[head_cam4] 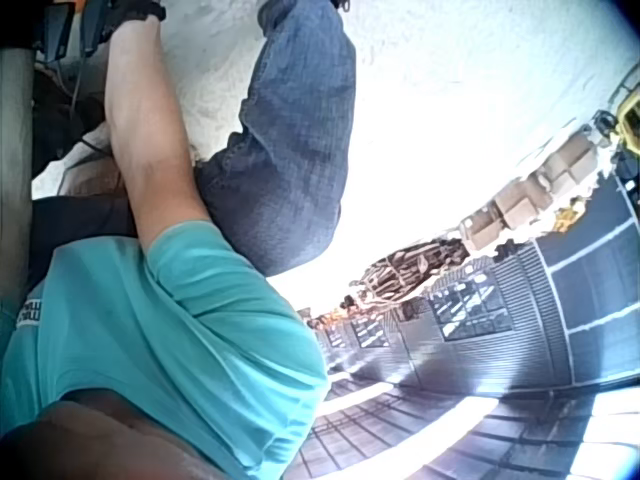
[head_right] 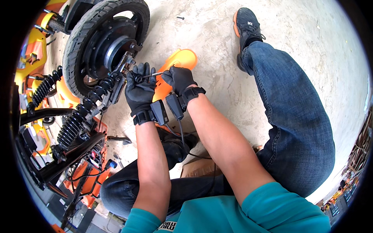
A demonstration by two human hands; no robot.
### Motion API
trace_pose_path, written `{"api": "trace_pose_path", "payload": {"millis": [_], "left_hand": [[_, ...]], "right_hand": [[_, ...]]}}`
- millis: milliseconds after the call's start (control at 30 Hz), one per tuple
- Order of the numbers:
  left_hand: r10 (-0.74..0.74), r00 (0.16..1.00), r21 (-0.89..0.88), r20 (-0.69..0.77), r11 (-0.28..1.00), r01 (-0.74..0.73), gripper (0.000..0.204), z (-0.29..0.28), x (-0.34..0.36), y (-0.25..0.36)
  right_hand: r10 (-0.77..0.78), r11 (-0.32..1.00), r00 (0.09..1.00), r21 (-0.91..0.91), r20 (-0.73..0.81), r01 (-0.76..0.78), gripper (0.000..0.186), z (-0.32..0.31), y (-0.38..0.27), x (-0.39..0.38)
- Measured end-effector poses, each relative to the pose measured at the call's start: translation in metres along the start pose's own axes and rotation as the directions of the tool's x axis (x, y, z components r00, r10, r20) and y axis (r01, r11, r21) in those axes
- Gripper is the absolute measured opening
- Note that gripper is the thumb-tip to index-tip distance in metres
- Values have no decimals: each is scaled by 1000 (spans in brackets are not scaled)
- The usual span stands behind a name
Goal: The person loosens and removes a bolt from the rear wheel assembly of a motorcycle using a wrench and a socket tool while sitting on the floor.
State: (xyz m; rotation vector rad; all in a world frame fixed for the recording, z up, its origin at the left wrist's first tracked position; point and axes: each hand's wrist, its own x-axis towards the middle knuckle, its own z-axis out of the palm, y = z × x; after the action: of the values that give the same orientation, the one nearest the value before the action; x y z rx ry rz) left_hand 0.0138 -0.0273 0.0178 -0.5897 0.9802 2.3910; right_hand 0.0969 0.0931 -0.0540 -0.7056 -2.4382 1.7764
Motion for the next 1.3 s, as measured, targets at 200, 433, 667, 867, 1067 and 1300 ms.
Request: {"api": "trace_pose_path", "payload": {"millis": [200,433,667,867,1067,1300], "left_hand": [[-23,994,2,104,1000,23,33,-10,4,0],[-39,984,13,174,999,37,26,-11,5,-2],[-17,944,13,330,1000,13,19,-31,11,2],[31,999,279,21,960,-36,32,-24,6,5],[223,973,511,-61,844,-161,25,-15,4,3],[224,963,584,-149,806,-97,21,-9,1,7]], "right_hand": [[-41,978,997,200,-65,53,21,4,7,3],[398,420,907,852,136,-312,19,13,12,14],[472,235,857,907,208,-349,26,-7,-29,25],[450,413,889,863,85,-292,33,-20,-46,39],[440,472,898,844,25,-255,32,-23,-54,42],[301,616,945,782,-130,-88,27,-28,-78,44]]}}
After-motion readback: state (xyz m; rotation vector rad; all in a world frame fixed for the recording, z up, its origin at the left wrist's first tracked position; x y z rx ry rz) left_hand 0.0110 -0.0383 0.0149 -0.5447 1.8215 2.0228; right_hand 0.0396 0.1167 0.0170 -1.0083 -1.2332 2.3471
